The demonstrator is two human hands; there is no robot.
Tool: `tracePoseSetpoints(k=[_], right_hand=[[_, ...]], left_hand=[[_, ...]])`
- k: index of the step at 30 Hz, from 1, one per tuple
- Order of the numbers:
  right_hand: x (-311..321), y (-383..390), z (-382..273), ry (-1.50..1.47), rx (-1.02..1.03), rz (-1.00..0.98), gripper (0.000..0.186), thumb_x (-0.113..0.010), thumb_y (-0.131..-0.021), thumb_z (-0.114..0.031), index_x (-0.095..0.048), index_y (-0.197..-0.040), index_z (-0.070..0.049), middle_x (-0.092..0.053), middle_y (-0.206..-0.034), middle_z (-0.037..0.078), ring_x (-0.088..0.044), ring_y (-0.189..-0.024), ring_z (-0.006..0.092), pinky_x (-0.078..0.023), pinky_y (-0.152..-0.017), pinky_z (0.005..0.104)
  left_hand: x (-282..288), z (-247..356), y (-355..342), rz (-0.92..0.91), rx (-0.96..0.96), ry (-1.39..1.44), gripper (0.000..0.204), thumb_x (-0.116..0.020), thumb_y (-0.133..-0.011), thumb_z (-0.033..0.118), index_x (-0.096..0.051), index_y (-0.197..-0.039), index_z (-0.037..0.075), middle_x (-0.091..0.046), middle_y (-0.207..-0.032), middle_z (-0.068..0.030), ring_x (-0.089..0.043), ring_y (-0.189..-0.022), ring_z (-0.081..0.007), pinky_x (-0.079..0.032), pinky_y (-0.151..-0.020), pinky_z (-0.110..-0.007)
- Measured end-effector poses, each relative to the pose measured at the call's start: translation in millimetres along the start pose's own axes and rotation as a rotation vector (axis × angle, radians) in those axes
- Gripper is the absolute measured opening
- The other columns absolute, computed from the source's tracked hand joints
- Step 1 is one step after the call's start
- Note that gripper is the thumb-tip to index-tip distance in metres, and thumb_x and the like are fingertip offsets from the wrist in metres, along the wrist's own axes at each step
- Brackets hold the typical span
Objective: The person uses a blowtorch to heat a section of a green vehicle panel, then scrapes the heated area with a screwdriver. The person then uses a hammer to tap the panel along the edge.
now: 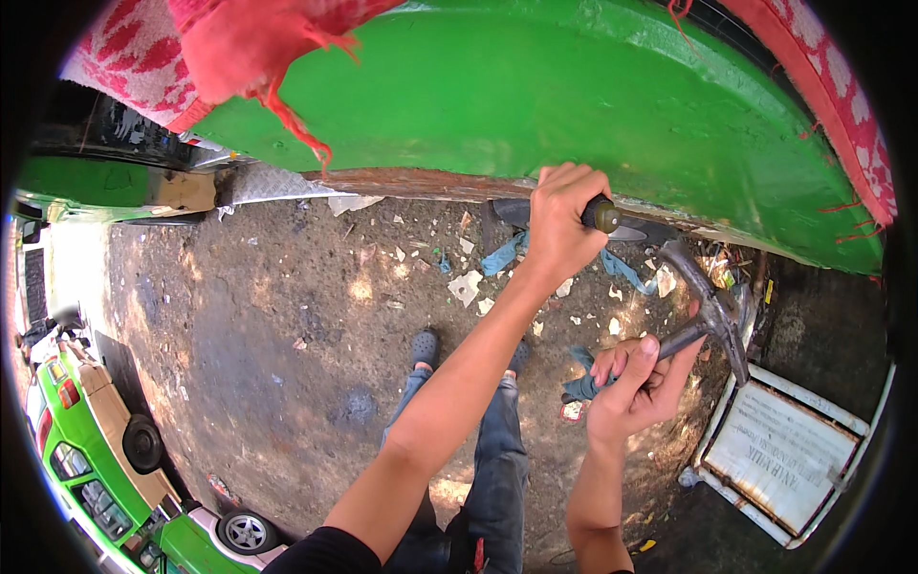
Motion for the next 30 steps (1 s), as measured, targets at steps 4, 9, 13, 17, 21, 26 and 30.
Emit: tracePoseSetpoints(k=[4, 9, 13, 17, 21, 26, 30], right_hand=[[-25.3, -10.2, 29.7, 0.463, -0.037, -0.294, 0.055, -0.054, -0.101, -0.001, -0.035, -0.152, 0.009, -0.06, -0.072, 0.005, -0.051, -0.054, 0.0064, -0.043, -0.048, 0.0253], [-9.1, 0.4, 3.4, 0.192, 0.008, -0.084, 0.053, -0.055, -0.101, -0.001, -0.037, -0.148, 0.014, -0.057, -0.063, 0.004, -0.049, -0.049, 0.0068, -0.041, -0.045, 0.0254], [-17.3, -8.0, 12.3, 0.402, -0.003, -0.144, 0.052, -0.058, -0.099, 0.002, -0.041, -0.147, 0.012, -0.061, -0.068, 0.008, -0.049, -0.054, 0.0065, -0.04, -0.049, 0.0239], [-21.2, -7.9, 7.3, 0.433, 0.002, -0.197, 0.05, -0.058, -0.099, 0.002, -0.044, -0.146, 0.011, -0.063, -0.072, 0.009, -0.049, -0.057, 0.006, -0.039, -0.05, 0.0237], [-9.5, -5.3, 5.7, 0.183, -0.063, -0.047, 0.048, -0.055, -0.101, 0.0, -0.045, -0.146, 0.011, -0.063, -0.073, 0.007, -0.048, -0.058, 0.0048, -0.038, -0.049, 0.0226], [-29.2, -14.7, 24.5, 0.447, -0.065, -0.255, 0.056, -0.055, -0.103, -0.003, -0.035, -0.154, 0.006, -0.054, -0.065, -0.001, -0.045, -0.051, 0.0036, -0.038, -0.046, 0.022], [-10.9, -5.4, 13.3, 0.242, -0.13, -0.029, 0.056, -0.054, -0.104, -0.007, -0.033, -0.155, 0.005, -0.051, -0.063, -0.001, -0.044, -0.05, 0.0032, -0.037, -0.045, 0.0226]], left_hand=[[1.3, 0.8, 0.1, 0.012, -0.016, -0.012, 0.016, -0.067, -0.063, 0.0, -0.054, -0.073, 0.004, -0.054, -0.067, -0.009, -0.055, -0.068, -0.029, -0.039, -0.071, -0.036], [2.3, -4.5, -3.7, 0.03, 0.012, 0.033, 0.016, -0.067, -0.063, -0.001, -0.054, -0.072, 0.004, -0.053, -0.066, -0.0091, -0.055, -0.067, -0.0284, -0.039, -0.071, -0.036], [4.5, -6.3, -6.0, 0.036, 0.023, 0.044, 0.017, -0.065, -0.063, -0.002, -0.053, -0.072, 0.003, -0.053, -0.066, -0.0091, -0.054, -0.066, -0.028, -0.039, -0.07, -0.035], [7.4, -9.7, -5.6, 0.027, 0.053, 0.024, 0.016, -0.063, -0.063, -0.004, -0.053, -0.073, 0.002, -0.053, -0.065, -0.0091, -0.053, -0.065, -0.0274, -0.039, -0.071, -0.034], [5.7, -9.6, -6.8, 0.041, 0.057, 0.049, 0.014, -0.059, -0.063, -0.007, -0.053, -0.072, 0.002, -0.052, -0.065, -0.0098, -0.054, -0.065, -0.0277, -0.04, -0.067, -0.034], [15.8, -86.3, 36.4, 0.057, 0.353, 0.05, 0.018, -0.059, -0.061, -0.009, -0.053, -0.075, 0.001, -0.053, -0.069, -0.0124, -0.054, -0.07, -0.0342, -0.04, -0.07, -0.039], [14.2, -67.3, 68.0, -0.031, 0.14, -0.045, 0.02, -0.063, -0.06, -0.007, -0.054, -0.075, 0.003, -0.052, -0.07, -0.0116, -0.054, -0.073, -0.0329, -0.041, -0.073, -0.039]])
Point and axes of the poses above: each hand's wrist, its own y-axis away from the middle knuckle, its own x-axis out of the back of the hand, z = x × y, the point moved 10 cm from there along -y, towards the middle knuckle
